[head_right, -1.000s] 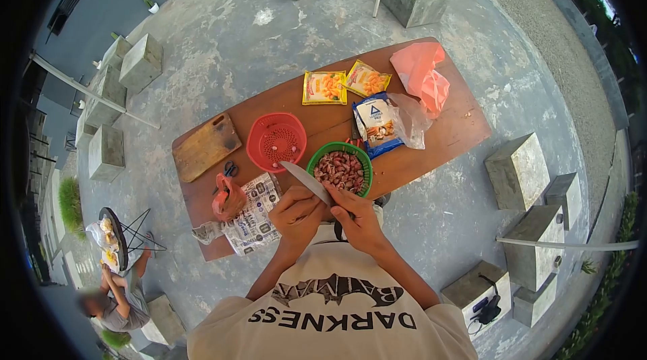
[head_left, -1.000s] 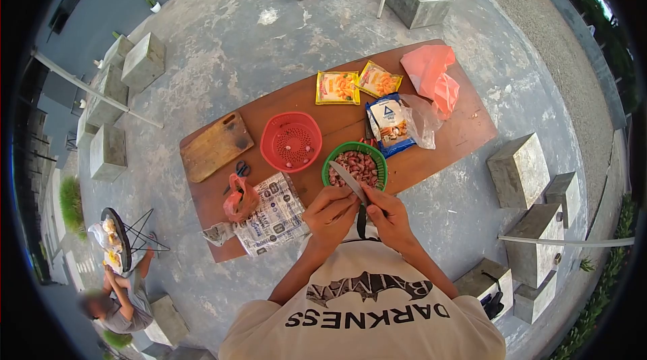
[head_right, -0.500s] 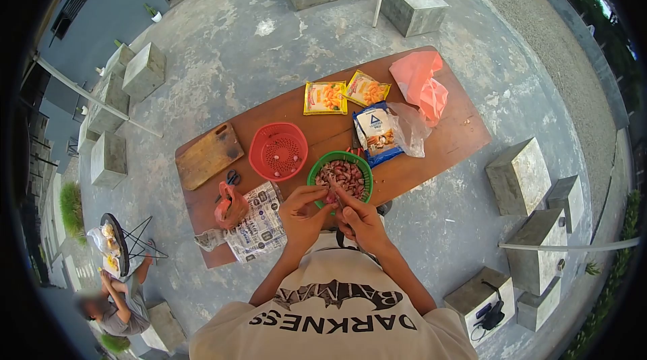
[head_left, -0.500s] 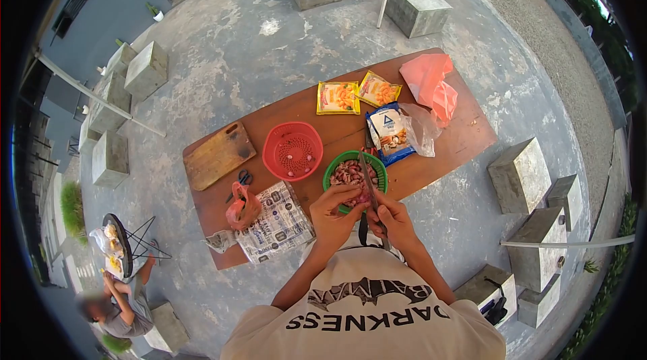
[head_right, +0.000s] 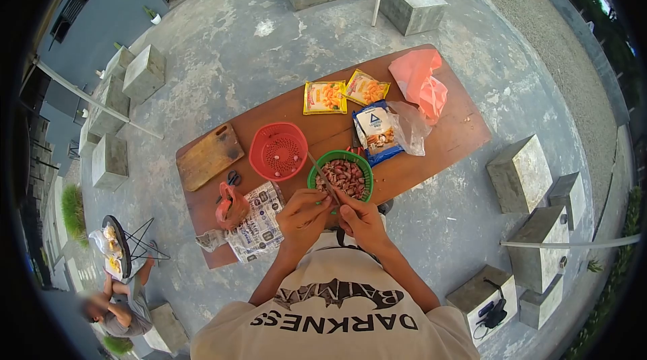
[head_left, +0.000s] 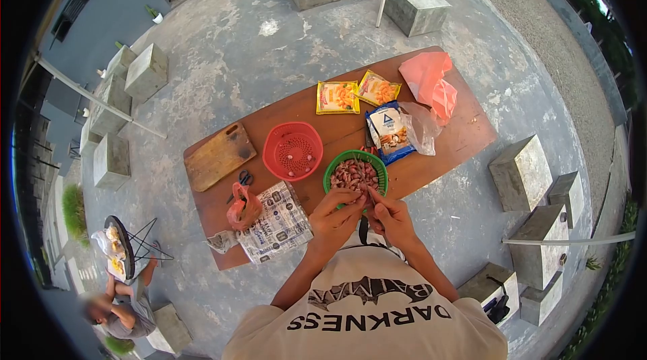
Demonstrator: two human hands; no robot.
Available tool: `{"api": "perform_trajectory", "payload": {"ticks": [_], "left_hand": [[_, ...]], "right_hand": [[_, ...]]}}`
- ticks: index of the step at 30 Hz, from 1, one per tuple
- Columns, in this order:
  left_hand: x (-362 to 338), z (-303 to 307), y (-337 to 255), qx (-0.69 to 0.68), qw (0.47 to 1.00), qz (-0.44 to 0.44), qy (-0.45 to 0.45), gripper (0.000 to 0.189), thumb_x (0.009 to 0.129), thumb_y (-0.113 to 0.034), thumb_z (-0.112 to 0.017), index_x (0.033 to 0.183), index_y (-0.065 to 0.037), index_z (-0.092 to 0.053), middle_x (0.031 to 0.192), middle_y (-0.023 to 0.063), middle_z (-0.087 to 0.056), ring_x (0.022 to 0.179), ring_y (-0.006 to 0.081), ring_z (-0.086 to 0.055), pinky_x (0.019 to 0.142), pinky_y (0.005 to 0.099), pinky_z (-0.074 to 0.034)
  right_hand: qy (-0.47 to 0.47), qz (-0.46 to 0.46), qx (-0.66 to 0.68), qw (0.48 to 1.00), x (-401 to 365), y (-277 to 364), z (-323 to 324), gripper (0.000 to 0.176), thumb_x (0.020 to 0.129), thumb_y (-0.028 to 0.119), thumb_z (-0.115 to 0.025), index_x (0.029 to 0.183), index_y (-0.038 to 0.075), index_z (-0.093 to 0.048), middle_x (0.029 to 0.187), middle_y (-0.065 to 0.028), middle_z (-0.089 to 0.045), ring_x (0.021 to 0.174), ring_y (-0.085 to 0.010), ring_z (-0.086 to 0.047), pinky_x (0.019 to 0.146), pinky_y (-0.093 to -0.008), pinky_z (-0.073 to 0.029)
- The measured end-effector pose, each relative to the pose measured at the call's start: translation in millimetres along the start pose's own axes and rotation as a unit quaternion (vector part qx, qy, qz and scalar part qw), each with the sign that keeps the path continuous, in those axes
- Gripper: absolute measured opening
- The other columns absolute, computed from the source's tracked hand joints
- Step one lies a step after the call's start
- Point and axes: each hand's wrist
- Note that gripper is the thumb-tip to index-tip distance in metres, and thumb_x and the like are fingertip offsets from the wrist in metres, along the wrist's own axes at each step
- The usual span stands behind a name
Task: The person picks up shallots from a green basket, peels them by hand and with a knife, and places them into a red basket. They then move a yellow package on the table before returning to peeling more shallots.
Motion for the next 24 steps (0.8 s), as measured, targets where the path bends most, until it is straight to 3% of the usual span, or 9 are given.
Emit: {"api": "perform_trajectory", "payload": {"ticks": [3, 4, 6, 7, 9, 16, 18, 22, 24], "left_hand": [[4.3, -2.0, -10.7, -0.067, 0.991, 0.111, 0.008, 0.024, 0.071, 0.010, -0.071, 0.094, 0.002, -0.069, 0.093, 0.0113, -0.066, 0.086, 0.0206, -0.065, 0.075, 0.0286, -0.053], [2.5, -5.4, -7.7, -0.068, 0.992, 0.110, 0.007, 0.024, 0.071, 0.010, -0.071, 0.094, 0.002, -0.069, 0.093, 0.0113, -0.066, 0.086, 0.0206, -0.065, 0.075, 0.0286, -0.053], [-2.4, -11.6, 0.2, -0.243, 0.940, 0.236, -0.029, 0.025, 0.078, 0.008, -0.066, 0.103, 0.005, -0.065, 0.096, 0.0128, -0.066, 0.089, 0.0181, -0.064, 0.081, 0.0279, -0.052], [-2.2, -11.5, 0.9, -0.243, 0.940, 0.236, -0.029, 0.025, 0.078, 0.008, -0.066, 0.103, 0.005, -0.065, 0.096, 0.0128, -0.066, 0.089, 0.0181, -0.064, 0.081, 0.0279, -0.052], [1.3, -9.6, 0.2, -0.352, 0.881, 0.316, -0.022, 0.022, 0.084, 0.005, -0.061, 0.106, 0.006, -0.062, 0.096, 0.0134, -0.066, 0.090, 0.0165, -0.064, 0.084, 0.0277, -0.051], [-5.7, -3.0, 15.7, -0.339, 0.884, 0.322, -0.015, 0.020, 0.087, 0.002, -0.060, 0.106, 0.006, -0.062, 0.100, 0.0138, -0.066, 0.090, 0.0161, -0.064, 0.083, 0.0278, -0.051], [-6.8, -2.7, 22.3, -0.344, 0.899, 0.272, -0.001, 0.022, 0.087, 0.005, -0.058, 0.109, 0.007, -0.061, 0.109, 0.0144, -0.062, 0.094, 0.0179, -0.063, 0.081, 0.0299, -0.053], [-2.1, 1.2, 13.1, -0.348, 0.899, 0.266, 0.014, 0.025, 0.086, 0.005, -0.058, 0.111, 0.006, -0.060, 0.114, 0.0138, -0.061, 0.099, 0.0181, -0.062, 0.083, 0.0296, -0.053], [-0.9, 0.7, 11.8, -0.411, 0.858, 0.308, -0.021, 0.030, 0.086, 0.007, -0.057, 0.115, 0.005, -0.057, 0.115, 0.0129, -0.061, 0.103, 0.0184, -0.060, 0.086, 0.0300, -0.051]], "right_hand": [[-0.026, -0.016, 0.033, 0.999, 0.2, 1.8, 1.5, 0.049, 0.097, 0.032, -0.048, 0.139, 0.007, -0.041, 0.069, 0.0046, -0.039, 0.054, -0.0051, -0.036, 0.044, -0.0184, -0.027], [-0.026, -0.014, 0.047, 0.998, 0.6, 0.6, 2.9, 0.049, 0.097, 0.032, -0.048, 0.138, 0.007, -0.042, 0.069, 0.0043, -0.038, 0.054, -0.0053, -0.036, 0.044, -0.0183, -0.027], [-0.025, -0.011, 0.060, 0.998, 1.7, 0.6, 3.5, 0.049, 0.097, 0.033, -0.048, 0.138, 0.007, -0.042, 0.070, 0.0041, -0.038, 0.054, -0.0055, -0.036, 0.043, -0.0183, -0.027], [-0.026, -0.014, 0.067, 0.997, 1.5, 1.2, 3.1, 0.048, 0.097, 0.033, -0.048, 0.138, 0.008, -0.042, 0.071, 0.0039, -0.039, 0.054, -0.0055, -0.036, 0.043, -0.0182, -0.027], [-0.028, -0.017, 0.073, 0.997, 1.6, 1.0, 3.7, 0.048, 0.097, 0.033, -0.048, 0.138, 0.008, -0.042, 0.071, 0.0036, -0.039, 0.053, -0.0056, -0.035, 0.043, -0.0180, -0.027], [0.012, 0.001, 0.038, 0.999, 4.2, 6.0, 1.0, 0.051, 0.096, 0.029, -0.050, 0.142, 0.012, -0.036, 0.072, 0.0041, -0.038, 0.056, -0.0057, -0.036, 0.046, -0.0182, -0.029], [0.021, 0.014, 0.013, 1.000, 3.7, 15.8, -2.5, 0.052, 0.096, 0.026, -0.051, 0.143, 0.012, -0.035, 0.073, 0.0044, -0.039, 0.057, -0.0057, -0.035, 0.047, -0.0181, -0.029], [0.022, -0.019, -0.081, 0.996, 3.6, 22.2, -4.9, 0.055, 0.092, 0.012, -0.052, 0.144, 0.011, -0.033, 0.087, 0.0034, -0.052, 0.064, -0.0050, -0.037, 0.057, -0.0179, -0.033], [0.022, -0.012, -0.113, 0.993, 4.4, 24.1, -7.3, 0.056, 0.090, 0.008, -0.052, 0.143, 0.010, -0.034, 0.096, 0.0025, -0.057, 0.066, -0.0049, -0.039, 0.060, -0.0181, -0.035]]}}
Point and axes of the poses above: each hand's wrist, its own x-axis towards the middle knuckle, its own z-axis out of the back of the hand, y = z × x
